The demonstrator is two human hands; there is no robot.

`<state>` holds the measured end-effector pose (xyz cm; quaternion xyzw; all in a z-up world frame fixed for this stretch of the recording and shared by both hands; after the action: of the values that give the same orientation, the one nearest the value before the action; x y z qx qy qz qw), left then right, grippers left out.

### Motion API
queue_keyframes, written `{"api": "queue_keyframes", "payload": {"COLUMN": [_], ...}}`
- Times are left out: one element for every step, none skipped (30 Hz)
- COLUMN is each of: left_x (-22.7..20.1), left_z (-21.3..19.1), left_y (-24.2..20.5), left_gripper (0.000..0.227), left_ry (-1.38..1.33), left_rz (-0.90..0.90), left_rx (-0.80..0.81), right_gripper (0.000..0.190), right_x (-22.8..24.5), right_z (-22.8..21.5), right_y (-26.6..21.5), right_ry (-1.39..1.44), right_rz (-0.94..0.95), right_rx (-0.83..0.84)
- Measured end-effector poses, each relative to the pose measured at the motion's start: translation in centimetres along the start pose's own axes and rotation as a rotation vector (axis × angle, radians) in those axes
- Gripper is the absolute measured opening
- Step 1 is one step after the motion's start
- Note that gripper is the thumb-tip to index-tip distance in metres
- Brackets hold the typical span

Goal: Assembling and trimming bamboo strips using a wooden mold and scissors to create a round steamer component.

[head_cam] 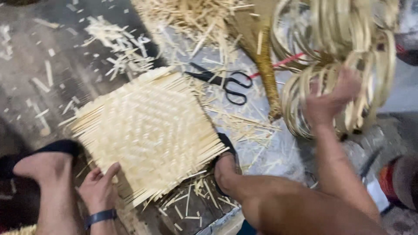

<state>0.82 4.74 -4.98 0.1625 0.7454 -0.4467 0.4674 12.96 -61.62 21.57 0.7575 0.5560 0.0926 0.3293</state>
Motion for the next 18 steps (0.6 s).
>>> {"api": "queue_keyframes", "payload": {"left_x": [0.6,1.0,1.3,1.9,2.1,2.5,1.5,0.3,-0.9,-1.3,-1.9,-2.5,-1.2,-0.6,0.1,0.6,1.5,2.5], "left_z": [-0.1,-0.3,-0.7,-0.7,-1.1,-1.5,-1.3,-1.3,-1.3,-1.2,-1.2,-1.4,-2.2,-3.3,-4.3,-4.9,-5.6,-6.1], "left_y": [0.3,0.6,0.9,1.3,1.7,1.9,1.5,0.6,-0.2,-0.4,-0.7,-1.1,-0.4,0.2,0.9,1.1,1.5,1.9], "left_gripper": [0.051,0.054,0.057,0.057,0.063,0.070,0.070,0.077,0.084,0.084,0.088,0.091,0.091,0.089,0.088,0.088,0.088,0.089], "left_ry": [0.006,-0.034,-0.075,-0.077,-0.007,0.061,0.058,0.109,0.161,0.151,0.243,0.339,0.333,0.411,0.490,0.492,0.352,0.213], "left_rz": [0.005,0.017,0.029,0.037,0.096,0.153,0.159,0.221,0.284,0.285,0.309,0.330,0.329,0.401,0.473,0.472,0.397,0.321], "left_rx": [0.023,0.022,0.021,0.027,-0.011,-0.054,-0.052,-0.041,-0.029,-0.036,-0.090,-0.141,-0.145,-0.180,-0.214,-0.218,-0.193,-0.163], "right_gripper": [0.063,0.069,0.075,0.075,0.072,0.070,0.070,0.070,0.070,0.070,0.066,0.063,0.063,0.047,0.035,0.035,0.029,0.024], "right_x": [-4.3,-9.9,-15.2,-23.8,-30.8,-35.9,-32.8,-30.1,-26.7,-28.4,-29.6,-30.9,-31.0,-30.6,-30.2,-29.1,-28.0,-27.0], "right_z": [0.3,1.8,3.0,9.0,13.7,18.1,14.9,12.2,8.6,10.2,12.0,13.5,14.0,14.7,15.5,14.8,14.2,13.4], "right_y": [-0.1,-0.2,-1.1,-5.5,-8.1,-8.3,-5.3,-3.5,-2.5,-2.7,-2.4,-2.5,-2.1,-2.2,-2.3,-1.9,-1.7,-1.5], "right_ry": [-0.017,-0.045,-0.063,-0.062,-0.129,-0.195,-0.191,0.040,0.278,0.284,0.285,0.280,0.281,0.356,0.431,0.434,0.370,0.303], "right_rz": [0.017,0.328,0.636,0.644,0.623,0.598,0.602,0.771,0.933,0.924,0.815,0.708,0.702,0.702,0.701,0.699,0.657,0.617], "right_rx": [-0.001,0.165,0.336,0.329,0.311,0.295,0.290,0.456,0.619,0.613,0.639,0.664,0.661,0.688,0.715,0.717,0.764,0.809]}}
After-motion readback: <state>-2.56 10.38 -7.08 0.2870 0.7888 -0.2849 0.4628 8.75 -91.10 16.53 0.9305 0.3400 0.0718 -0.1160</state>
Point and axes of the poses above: each hand's wrist, its own y-axis towards the middle knuckle, its own z-axis out of the palm, x = y × z, the point moved 6 cm from there along y, towards the middle knuckle, and after that the axes turned 13 degrees about -y, right-handed, at the moved point
